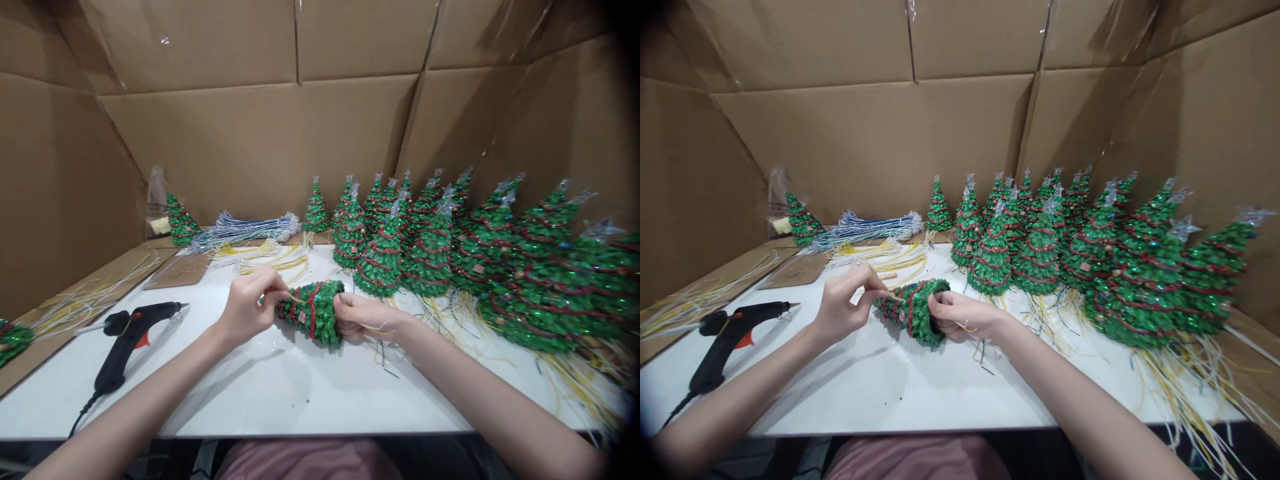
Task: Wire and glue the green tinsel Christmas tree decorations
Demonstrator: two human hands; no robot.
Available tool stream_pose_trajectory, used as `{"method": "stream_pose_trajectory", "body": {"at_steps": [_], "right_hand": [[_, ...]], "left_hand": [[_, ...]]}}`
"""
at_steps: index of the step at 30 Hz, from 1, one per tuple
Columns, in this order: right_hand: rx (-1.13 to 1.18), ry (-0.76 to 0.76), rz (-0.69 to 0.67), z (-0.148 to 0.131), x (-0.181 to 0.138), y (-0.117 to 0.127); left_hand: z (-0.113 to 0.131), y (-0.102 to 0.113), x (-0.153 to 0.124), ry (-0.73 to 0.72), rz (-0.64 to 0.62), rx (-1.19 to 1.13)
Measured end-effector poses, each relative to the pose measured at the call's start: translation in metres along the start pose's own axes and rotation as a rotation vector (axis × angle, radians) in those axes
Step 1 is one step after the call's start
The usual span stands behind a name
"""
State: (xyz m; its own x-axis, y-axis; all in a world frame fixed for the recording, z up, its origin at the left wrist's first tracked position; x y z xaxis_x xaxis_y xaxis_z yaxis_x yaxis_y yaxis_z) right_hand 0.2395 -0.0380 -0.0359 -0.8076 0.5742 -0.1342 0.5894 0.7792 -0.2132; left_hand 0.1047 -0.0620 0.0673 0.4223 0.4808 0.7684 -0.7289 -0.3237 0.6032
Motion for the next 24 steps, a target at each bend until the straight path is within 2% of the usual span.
{"method": "stream_pose_trajectory", "body": {"at_steps": [4,9,14,16,20,24], "right_hand": [[0.004,-0.004,-0.012,0.000,0.001,0.000],[0.008,0.003,-0.034,0.000,0.001,-0.001],[0.002,0.003,-0.034,-0.001,0.000,-0.002],[0.000,-0.002,-0.019,-0.001,0.000,0.000],[-0.002,-0.004,-0.017,0.000,0.000,0.001],[-0.001,0.001,-0.016,0.000,0.001,0.002]], "left_hand": [[0.004,0.000,-0.005,-0.024,0.048,0.022],[0.002,-0.002,-0.005,0.029,0.043,0.066],[-0.001,0.000,-0.007,0.053,0.045,0.008],[-0.006,-0.001,-0.006,0.076,-0.019,-0.020],[-0.014,-0.007,-0.003,0.107,-0.226,-0.039],[-0.012,-0.010,-0.003,0.061,-0.354,-0.024]]}}
Point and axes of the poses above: each hand's wrist, its own x-axis towards the middle knuckle, its own y-axis out of the back of the hand, z = x × y, the point moved 8 cm from there along x, towards the middle knuckle, and after that the axes turned 1 degree about -z, right-handed, at the moved point
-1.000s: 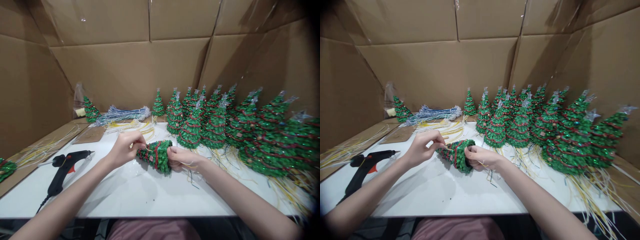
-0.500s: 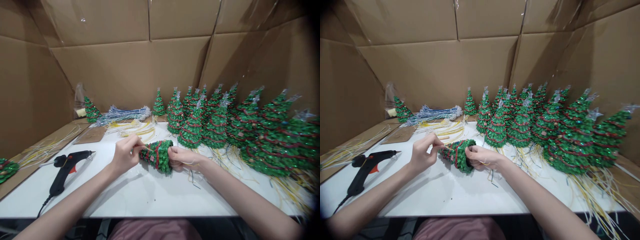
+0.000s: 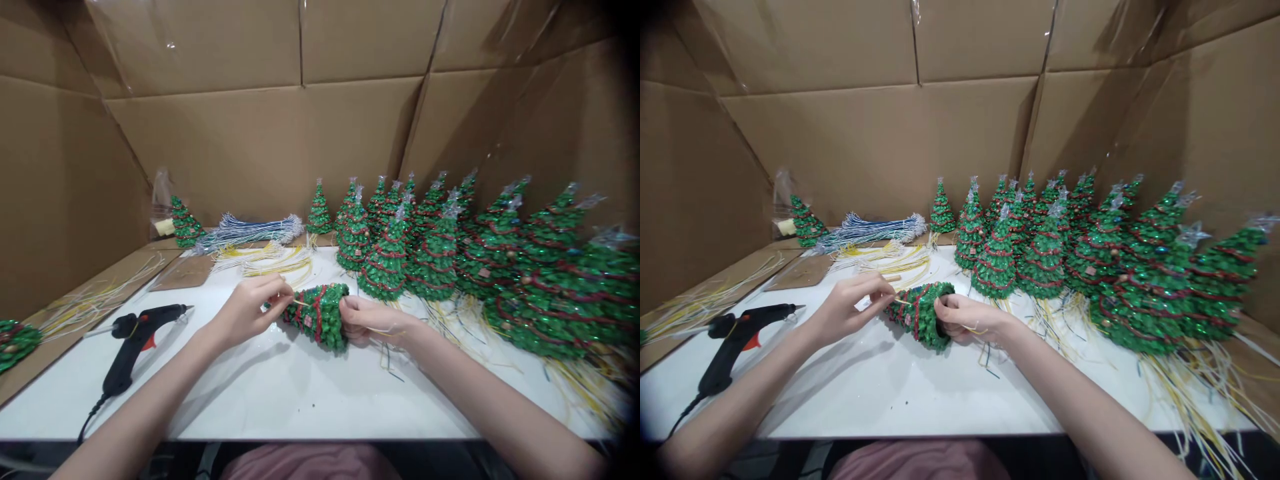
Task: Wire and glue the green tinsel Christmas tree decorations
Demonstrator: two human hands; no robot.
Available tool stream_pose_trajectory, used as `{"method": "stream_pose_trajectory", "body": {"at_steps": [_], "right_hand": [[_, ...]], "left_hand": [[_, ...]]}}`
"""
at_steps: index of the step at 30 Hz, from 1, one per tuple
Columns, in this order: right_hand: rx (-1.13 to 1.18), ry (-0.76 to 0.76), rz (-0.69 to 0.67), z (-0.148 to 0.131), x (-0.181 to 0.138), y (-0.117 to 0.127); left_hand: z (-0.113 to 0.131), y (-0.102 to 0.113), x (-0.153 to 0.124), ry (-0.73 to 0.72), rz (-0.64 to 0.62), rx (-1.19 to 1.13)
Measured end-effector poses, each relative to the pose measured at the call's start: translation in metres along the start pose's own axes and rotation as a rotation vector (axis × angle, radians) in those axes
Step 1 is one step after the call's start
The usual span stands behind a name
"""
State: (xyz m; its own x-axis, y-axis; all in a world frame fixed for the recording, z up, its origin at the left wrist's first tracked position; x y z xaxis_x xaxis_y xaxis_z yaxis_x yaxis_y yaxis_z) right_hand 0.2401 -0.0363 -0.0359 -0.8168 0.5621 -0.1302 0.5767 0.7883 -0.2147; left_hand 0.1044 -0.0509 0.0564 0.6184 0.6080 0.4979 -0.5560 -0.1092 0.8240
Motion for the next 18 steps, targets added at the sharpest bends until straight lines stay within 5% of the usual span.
{"method": "stream_pose_trajectory", "body": {"at_steps": [18], "right_hand": [[-0.028,0.018,0.046,-0.001,-0.001,-0.001]], "left_hand": [[0.005,-0.016,0.017,-0.045,-0.131,-0.012]]}}
Point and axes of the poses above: each hand's wrist, its own x-axis towards the middle knuckle, its own y-axis out of the back of the hand, z = x × y, the point moved 8 cm from there along x, towards the middle knuckle, and after that the axes turned 1 degree about -z, right-handed, at the moved point
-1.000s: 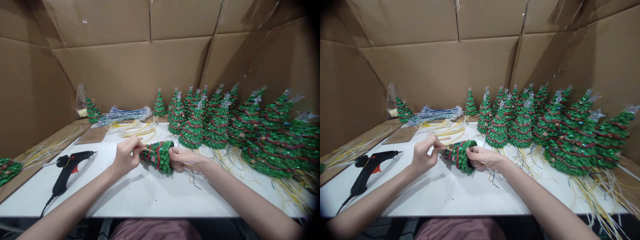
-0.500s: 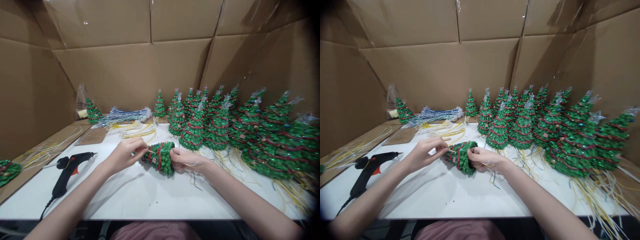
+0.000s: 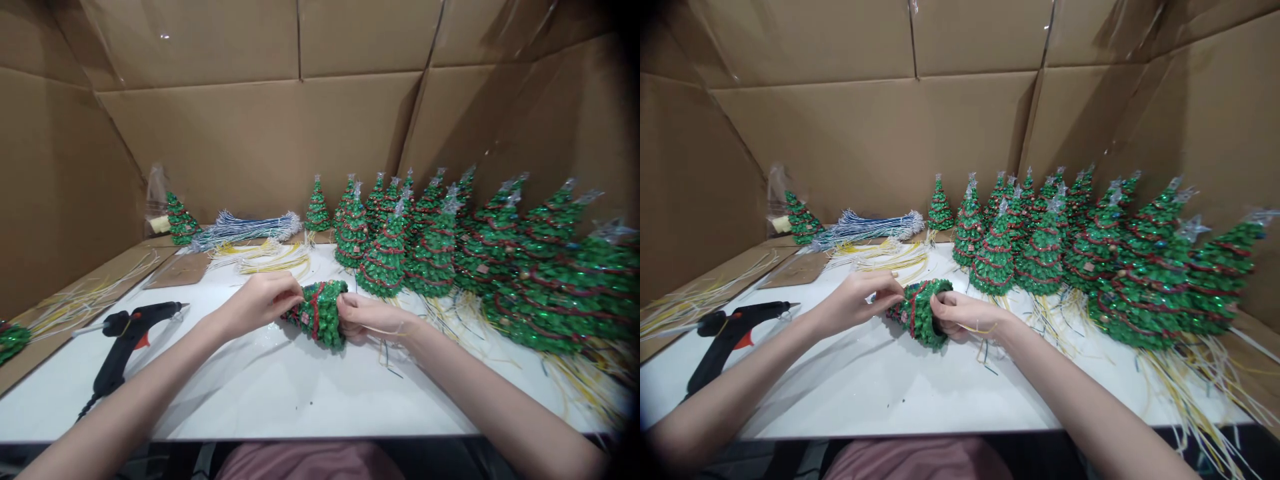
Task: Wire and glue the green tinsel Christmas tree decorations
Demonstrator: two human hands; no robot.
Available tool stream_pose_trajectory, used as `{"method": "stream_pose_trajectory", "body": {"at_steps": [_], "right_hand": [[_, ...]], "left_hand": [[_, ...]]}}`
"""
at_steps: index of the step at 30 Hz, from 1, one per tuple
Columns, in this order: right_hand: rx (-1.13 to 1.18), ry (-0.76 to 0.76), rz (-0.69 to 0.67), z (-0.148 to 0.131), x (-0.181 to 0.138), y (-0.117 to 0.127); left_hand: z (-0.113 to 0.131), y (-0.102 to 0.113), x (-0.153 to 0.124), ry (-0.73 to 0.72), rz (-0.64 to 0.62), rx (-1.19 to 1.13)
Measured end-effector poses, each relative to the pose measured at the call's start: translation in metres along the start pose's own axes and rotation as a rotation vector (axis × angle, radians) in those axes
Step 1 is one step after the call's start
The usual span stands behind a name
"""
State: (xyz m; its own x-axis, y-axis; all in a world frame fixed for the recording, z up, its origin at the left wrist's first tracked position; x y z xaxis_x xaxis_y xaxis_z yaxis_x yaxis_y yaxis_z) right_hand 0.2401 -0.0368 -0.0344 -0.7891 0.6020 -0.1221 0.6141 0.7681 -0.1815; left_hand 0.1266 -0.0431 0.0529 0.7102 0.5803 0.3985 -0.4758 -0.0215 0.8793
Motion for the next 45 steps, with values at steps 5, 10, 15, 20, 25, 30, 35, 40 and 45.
{"method": "stream_pose_trajectory", "body": {"at_steps": [5,10,15,20,25,30,35,40,45], "right_hand": [[0.005,-0.008,0.022,-0.001,0.000,0.002],[-0.076,-0.011,0.037,0.000,0.001,0.007],[-0.085,0.021,0.034,-0.001,0.002,0.008],[-0.087,0.016,0.036,-0.002,0.001,0.006],[-0.063,0.007,0.024,-0.002,0.000,0.004],[-0.015,-0.005,0.011,-0.002,-0.001,0.002],[0.000,-0.021,0.005,-0.001,-0.001,0.002],[0.020,-0.023,-0.012,0.000,0.000,0.002],[-0.025,-0.011,-0.014,0.001,0.001,0.004]], "left_hand": [[-0.001,0.011,0.000,-0.038,-0.002,-0.045],[0.001,0.021,-0.002,-0.108,0.025,-0.025],[0.004,0.017,-0.001,-0.154,0.023,0.063],[0.008,0.012,0.001,-0.180,0.082,0.125],[0.008,0.006,0.005,-0.167,0.075,0.175],[0.012,0.001,0.006,-0.208,0.038,0.267],[0.007,0.003,0.005,-0.204,0.053,0.196],[0.003,0.005,0.007,-0.206,-0.006,0.041],[0.006,0.004,0.011,-0.208,-0.086,0.088]]}}
Point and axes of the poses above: each hand's wrist, its own x-axis towards the middle knuckle, its own y-axis out of the back of the hand, z = x × y, the point moved 8 cm from there along x, towards the middle knuckle, and after that the axes turned 1 degree about -z, right-handed, at the moved point
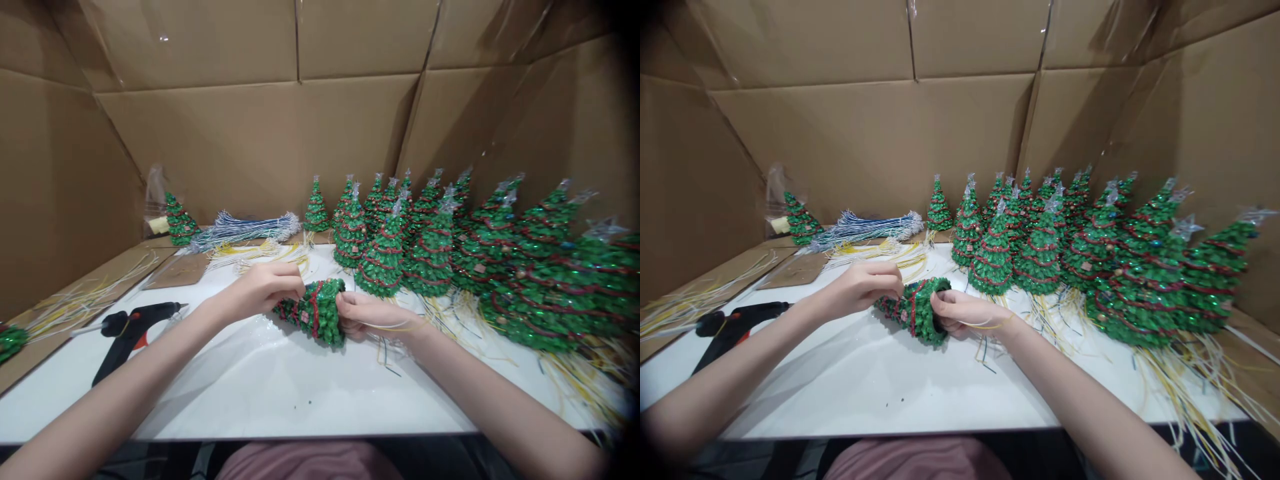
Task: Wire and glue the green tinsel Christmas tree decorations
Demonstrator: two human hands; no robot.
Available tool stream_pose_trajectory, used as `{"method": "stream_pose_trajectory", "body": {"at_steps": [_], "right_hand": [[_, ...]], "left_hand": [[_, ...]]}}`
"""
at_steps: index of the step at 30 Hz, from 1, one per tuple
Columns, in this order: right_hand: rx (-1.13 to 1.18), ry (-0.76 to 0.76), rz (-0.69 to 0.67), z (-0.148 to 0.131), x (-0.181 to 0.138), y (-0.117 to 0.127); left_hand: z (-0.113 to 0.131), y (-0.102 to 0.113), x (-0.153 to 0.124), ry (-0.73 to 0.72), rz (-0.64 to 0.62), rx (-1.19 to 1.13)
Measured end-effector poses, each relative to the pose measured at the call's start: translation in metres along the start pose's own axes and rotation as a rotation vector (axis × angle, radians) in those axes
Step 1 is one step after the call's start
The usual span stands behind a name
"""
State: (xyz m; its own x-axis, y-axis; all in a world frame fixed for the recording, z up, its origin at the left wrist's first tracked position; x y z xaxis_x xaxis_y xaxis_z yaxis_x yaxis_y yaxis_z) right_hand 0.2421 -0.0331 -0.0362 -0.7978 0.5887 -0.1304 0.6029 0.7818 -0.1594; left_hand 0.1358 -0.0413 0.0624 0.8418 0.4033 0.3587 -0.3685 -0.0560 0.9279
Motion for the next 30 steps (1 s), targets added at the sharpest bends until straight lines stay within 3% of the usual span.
{"method": "stream_pose_trajectory", "body": {"at_steps": [8,15,19,25,30], "right_hand": [[-0.015,0.026,-0.053,0.001,-0.001,0.003],[0.003,0.064,-0.062,-0.004,-0.001,0.004],[-0.002,0.081,-0.051,-0.007,-0.001,0.003],[-0.025,0.075,-0.025,-0.005,-0.001,0.004],[-0.031,0.083,-0.035,-0.005,-0.001,0.003]], "left_hand": [[0.002,0.001,0.003,-0.030,-0.042,0.102],[0.019,0.000,0.008,-0.132,-0.118,0.411],[0.022,-0.006,0.010,-0.159,-0.170,0.463],[0.001,0.000,0.002,0.075,-0.170,0.271],[-0.002,0.001,0.001,0.242,-0.283,0.207]]}}
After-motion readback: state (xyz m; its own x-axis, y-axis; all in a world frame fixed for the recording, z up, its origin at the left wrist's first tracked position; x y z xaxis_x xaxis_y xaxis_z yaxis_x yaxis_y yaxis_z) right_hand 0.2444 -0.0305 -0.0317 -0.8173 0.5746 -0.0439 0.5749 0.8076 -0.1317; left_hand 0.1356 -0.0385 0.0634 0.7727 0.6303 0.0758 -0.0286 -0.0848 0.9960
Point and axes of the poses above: each hand's wrist, its own x-axis towards the middle knuckle, its own y-axis out of the back of the hand, z = x × y, the point moved 8 cm from there along x, towards the middle knuckle, and after that the axes turned 1 degree about -z, right-handed, at the moved point
